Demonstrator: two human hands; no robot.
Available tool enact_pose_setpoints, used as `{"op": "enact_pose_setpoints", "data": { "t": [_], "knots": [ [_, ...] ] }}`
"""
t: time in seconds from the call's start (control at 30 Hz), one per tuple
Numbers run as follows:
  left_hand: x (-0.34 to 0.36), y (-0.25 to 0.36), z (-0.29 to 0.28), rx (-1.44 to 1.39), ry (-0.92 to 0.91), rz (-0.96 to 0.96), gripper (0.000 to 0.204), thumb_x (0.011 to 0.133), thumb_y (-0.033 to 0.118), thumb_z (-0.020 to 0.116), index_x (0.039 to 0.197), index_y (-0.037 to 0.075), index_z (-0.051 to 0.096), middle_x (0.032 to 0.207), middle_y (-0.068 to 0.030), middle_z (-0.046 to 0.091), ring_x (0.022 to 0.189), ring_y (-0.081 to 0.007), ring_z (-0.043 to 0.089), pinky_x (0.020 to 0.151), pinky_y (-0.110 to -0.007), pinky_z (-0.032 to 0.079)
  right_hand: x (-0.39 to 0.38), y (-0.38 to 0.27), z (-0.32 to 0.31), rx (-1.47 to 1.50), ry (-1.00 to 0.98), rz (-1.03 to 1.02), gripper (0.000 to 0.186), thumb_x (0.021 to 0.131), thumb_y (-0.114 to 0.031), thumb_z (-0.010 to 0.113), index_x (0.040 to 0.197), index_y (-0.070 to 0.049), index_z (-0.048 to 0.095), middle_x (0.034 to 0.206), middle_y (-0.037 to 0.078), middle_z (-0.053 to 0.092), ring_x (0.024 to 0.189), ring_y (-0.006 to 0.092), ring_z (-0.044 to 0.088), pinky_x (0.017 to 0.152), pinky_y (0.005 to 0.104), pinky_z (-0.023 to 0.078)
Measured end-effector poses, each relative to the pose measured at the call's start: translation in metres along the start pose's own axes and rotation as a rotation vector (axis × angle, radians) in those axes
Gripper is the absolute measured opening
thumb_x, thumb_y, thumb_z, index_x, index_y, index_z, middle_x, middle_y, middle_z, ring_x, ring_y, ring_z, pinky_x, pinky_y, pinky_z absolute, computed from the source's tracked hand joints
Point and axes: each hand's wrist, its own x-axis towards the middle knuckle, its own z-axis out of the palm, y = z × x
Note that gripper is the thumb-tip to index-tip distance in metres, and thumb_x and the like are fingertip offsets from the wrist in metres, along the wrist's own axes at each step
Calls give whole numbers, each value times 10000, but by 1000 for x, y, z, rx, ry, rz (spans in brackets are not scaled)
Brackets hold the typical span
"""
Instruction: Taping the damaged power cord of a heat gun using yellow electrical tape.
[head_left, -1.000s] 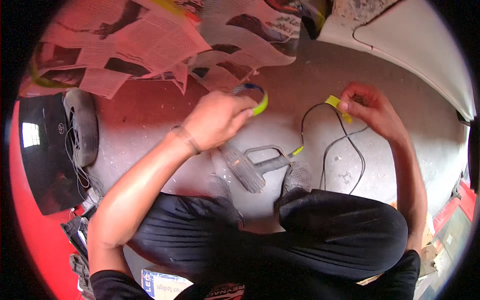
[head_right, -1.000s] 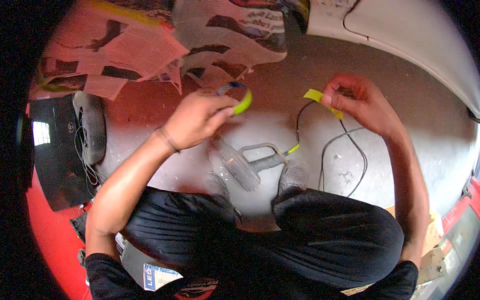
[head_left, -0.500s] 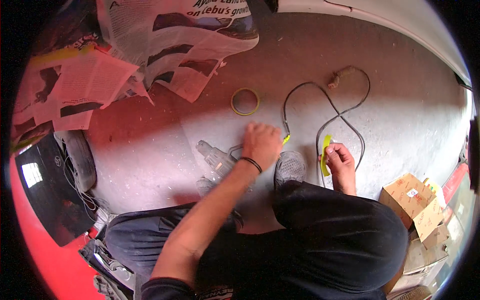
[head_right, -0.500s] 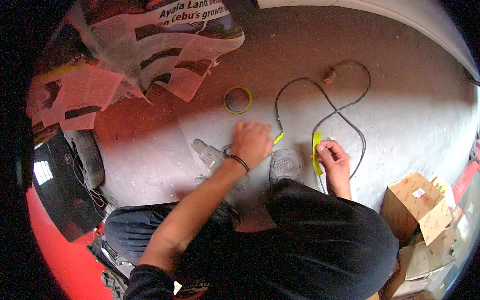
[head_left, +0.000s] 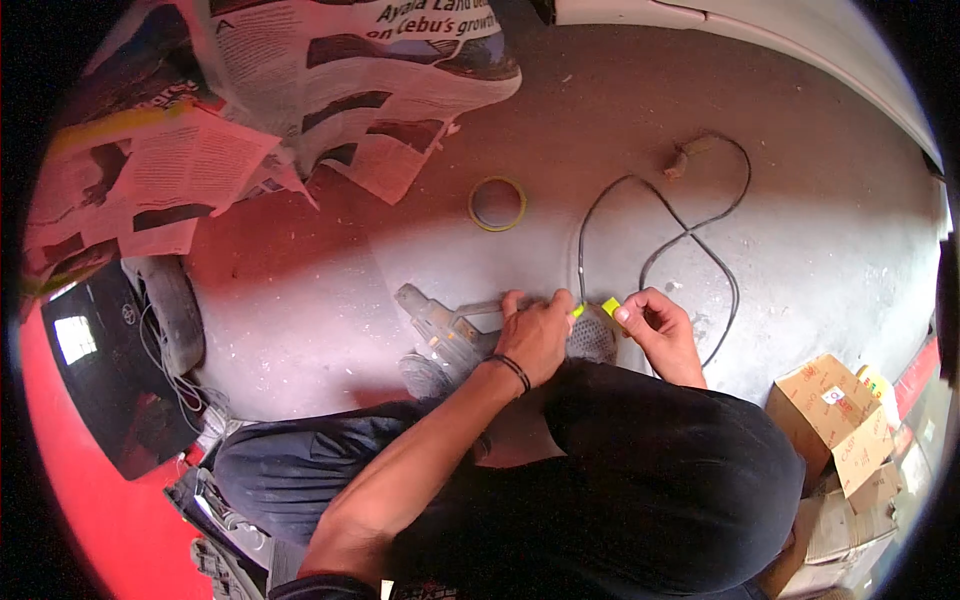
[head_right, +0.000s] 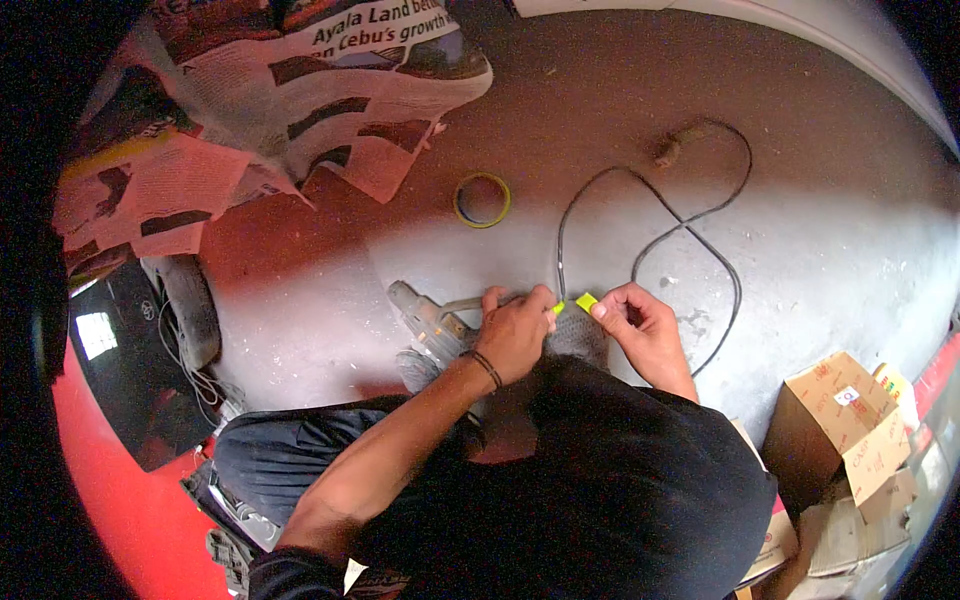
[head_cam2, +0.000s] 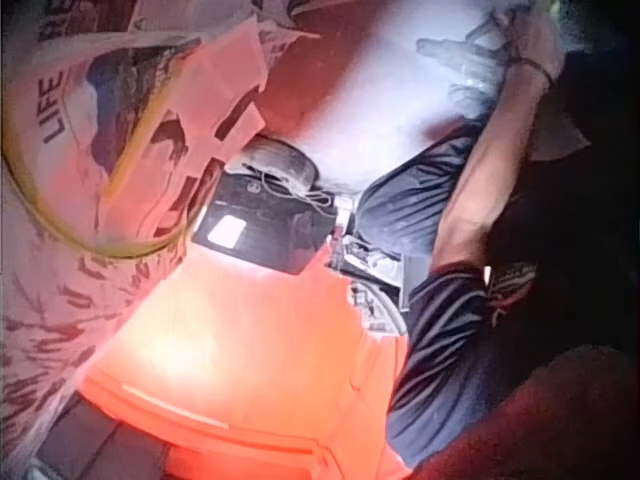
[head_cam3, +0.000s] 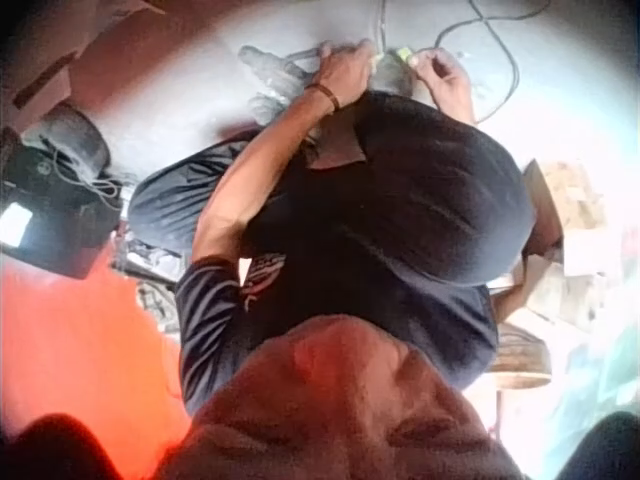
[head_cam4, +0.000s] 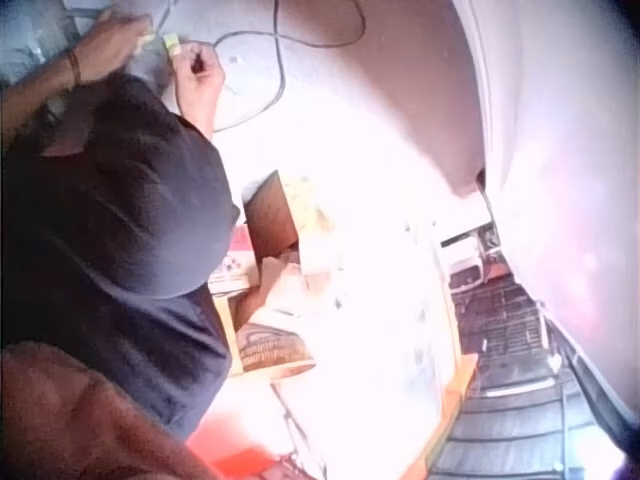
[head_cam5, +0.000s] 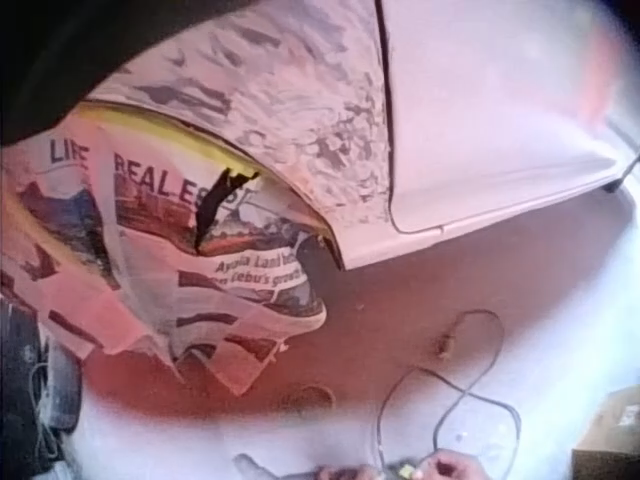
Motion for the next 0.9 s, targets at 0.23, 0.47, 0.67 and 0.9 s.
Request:
{"op": "enact_pose_setpoints", "data": {
  "t": [0.23,0.47,0.67,0.9],
  "knots": [
    [-62,2,-62,-261,82,32,186,1150,202,578,1282,76,616,1051,-174,789,1065,-402,748,1164,-535,400,10,-36,12,74,-191,-95,208,1062,-201,866,1095,-33,750,979,-39,722,932,68,640,853,269,518],
    [-51,-9,-69,-305,302,68,233,1151,253,616,1247,44,652,1159,-193,765,1136,-421,704,1103,-522,449,26,-41,37,51,-311,-58,195,1062,-195,865,1110,-42,755,993,-40,727,929,61,632,849,265,515],
    [-44,-20,-57,-244,200,163,259,1122,290,665,1214,48,648,1050,-173,737,1036,-381,703,1065,-509,441,21,-31,42,42,-320,-42,185,1067,-190,859,1108,-42,754,987,-46,725,934,64,628,862,267,512],
    [-38,-25,-35,-292,264,195,274,1084,304,730,1151,43,678,1013,-162,743,991,-359,694,992,-496,474,21,-31,47,-133,-249,-166,202,1058,-190,863,1017,-31,745,931,-36,710,921,81,610,872,284,510]
  ]
}}
